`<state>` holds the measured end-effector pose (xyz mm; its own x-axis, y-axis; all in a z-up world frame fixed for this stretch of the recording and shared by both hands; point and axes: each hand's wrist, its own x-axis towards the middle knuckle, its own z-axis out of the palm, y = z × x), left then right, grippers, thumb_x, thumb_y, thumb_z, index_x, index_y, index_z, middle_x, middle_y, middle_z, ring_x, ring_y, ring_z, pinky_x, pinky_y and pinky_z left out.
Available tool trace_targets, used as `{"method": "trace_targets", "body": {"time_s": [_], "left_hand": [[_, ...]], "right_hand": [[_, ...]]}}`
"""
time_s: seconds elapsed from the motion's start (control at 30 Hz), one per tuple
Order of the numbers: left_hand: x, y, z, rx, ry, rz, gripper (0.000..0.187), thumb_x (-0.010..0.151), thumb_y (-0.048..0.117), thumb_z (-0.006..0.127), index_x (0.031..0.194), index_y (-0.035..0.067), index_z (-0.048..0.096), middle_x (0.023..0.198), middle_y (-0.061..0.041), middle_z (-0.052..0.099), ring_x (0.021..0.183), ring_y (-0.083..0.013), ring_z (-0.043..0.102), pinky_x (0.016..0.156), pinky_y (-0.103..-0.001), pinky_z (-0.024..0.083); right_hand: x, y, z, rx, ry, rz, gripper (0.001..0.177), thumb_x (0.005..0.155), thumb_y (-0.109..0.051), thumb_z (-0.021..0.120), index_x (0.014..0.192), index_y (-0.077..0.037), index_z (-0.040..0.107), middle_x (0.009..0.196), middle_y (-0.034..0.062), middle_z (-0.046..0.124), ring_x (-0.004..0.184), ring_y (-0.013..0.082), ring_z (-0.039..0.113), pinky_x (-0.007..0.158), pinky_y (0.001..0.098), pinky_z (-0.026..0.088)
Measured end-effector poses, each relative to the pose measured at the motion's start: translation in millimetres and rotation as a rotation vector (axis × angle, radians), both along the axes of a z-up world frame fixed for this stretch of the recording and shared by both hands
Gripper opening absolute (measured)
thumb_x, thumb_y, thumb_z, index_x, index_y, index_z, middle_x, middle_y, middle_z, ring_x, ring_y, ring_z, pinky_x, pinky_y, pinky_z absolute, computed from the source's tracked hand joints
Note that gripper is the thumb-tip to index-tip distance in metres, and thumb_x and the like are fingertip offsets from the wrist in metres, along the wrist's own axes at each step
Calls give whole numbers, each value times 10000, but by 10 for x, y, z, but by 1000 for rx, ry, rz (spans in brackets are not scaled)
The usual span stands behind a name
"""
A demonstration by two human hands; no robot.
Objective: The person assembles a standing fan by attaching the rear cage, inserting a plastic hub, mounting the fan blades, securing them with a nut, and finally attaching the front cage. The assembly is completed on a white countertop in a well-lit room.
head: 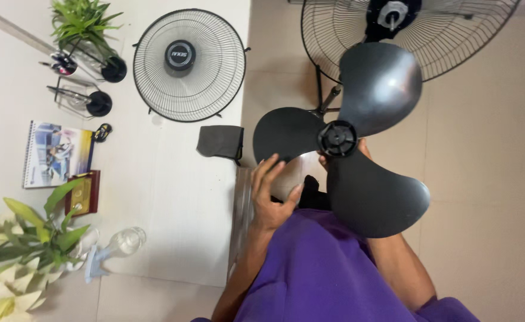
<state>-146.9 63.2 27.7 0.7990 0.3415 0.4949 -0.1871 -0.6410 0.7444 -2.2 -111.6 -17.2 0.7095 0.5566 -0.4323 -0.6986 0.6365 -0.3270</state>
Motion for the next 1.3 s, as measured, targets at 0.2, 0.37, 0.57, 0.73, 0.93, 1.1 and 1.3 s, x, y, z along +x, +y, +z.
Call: {"method": "trace_targets", "body": {"time_s": [0.2, 0.37, 0.57, 0.73, 0.93, 1.1, 1.3], "left_hand": [[15, 505, -1159, -957, 169, 607, 667, 937, 411, 695, 1432, 16, 487, 1379, -139, 560, 1260, -274, 560, 1040, -421, 497], [280, 1018, -2295, -1216, 170, 869, 895, 890, 423, 776, 1513, -29, 318, 1441, -226, 488, 1294, -301, 514, 1074, -402, 443], [847, 1233, -2613, -953, 353, 1269, 1024, 785, 477, 841, 1468, -79, 319, 1382, -269, 473, 1262, -381, 518, 1071, -495, 477], [1035, 1326, -2586, -603, 649, 1465, 1029, 740, 582, 880, 1415, -20, 390, 1368, -216, 457, 1304, -407, 404, 1084, -553, 377], [1029, 1548, -2588, -479, 768, 1438, 1022, 616, 477, 949, 1376, 54, 413, 1311, -186, 579, 1289, -387, 494, 1095, -543, 364], [873, 1839, -2720, -612, 861, 1154, 800, 685, 397, 926, 1295, 23, 567, 1221, -182, 697, 1174, -377, 631, 1116, -561, 357], [672, 1762, -2630, -1042, 93, 780, 607, 745, 32, 725, 1297, -137, 536, 1233, -221, 683, 1107, -371, 678, 959, -437, 546]], "right_hand": [[403, -240, -105, -70, -3, 35, 617, 1067, -601, 310, 1414, -141, 531, 1337, 114, 611, 1165, 288, 619, 910, 424, 553], [496, -211, -236, -93, 19, 128, 620, 1072, -616, 310, 1395, -144, 548, 1318, 107, 620, 1153, 287, 613, 898, 417, 550], [495, -296, -421, -146, 29, 202, 625, 1078, -634, 309, 1372, -147, 569, 1296, 99, 630, 1138, 286, 607, 884, 409, 547], [415, -162, -432, -196, 33, 293, 640, 1067, -641, 287, 1355, -147, 576, 1294, 90, 631, 1144, 283, 608, 900, 412, 552], [262, -62, -258, -421, -84, 250, 612, 1061, -573, 253, 1376, -138, 547, 1372, 98, 606, 1245, 296, 580, 1029, 458, 529], [268, 60, -168, -298, 61, 183, 697, 1042, -618, 188, 1399, -125, 528, 1430, 115, 582, 1329, 317, 540, 1096, 515, 449], [248, 265, 72, -78, 22, 100, 786, 1050, -641, 114, 1418, -61, 497, 1463, 199, 540, 1403, 371, 478, 1177, 550, 370]]}}
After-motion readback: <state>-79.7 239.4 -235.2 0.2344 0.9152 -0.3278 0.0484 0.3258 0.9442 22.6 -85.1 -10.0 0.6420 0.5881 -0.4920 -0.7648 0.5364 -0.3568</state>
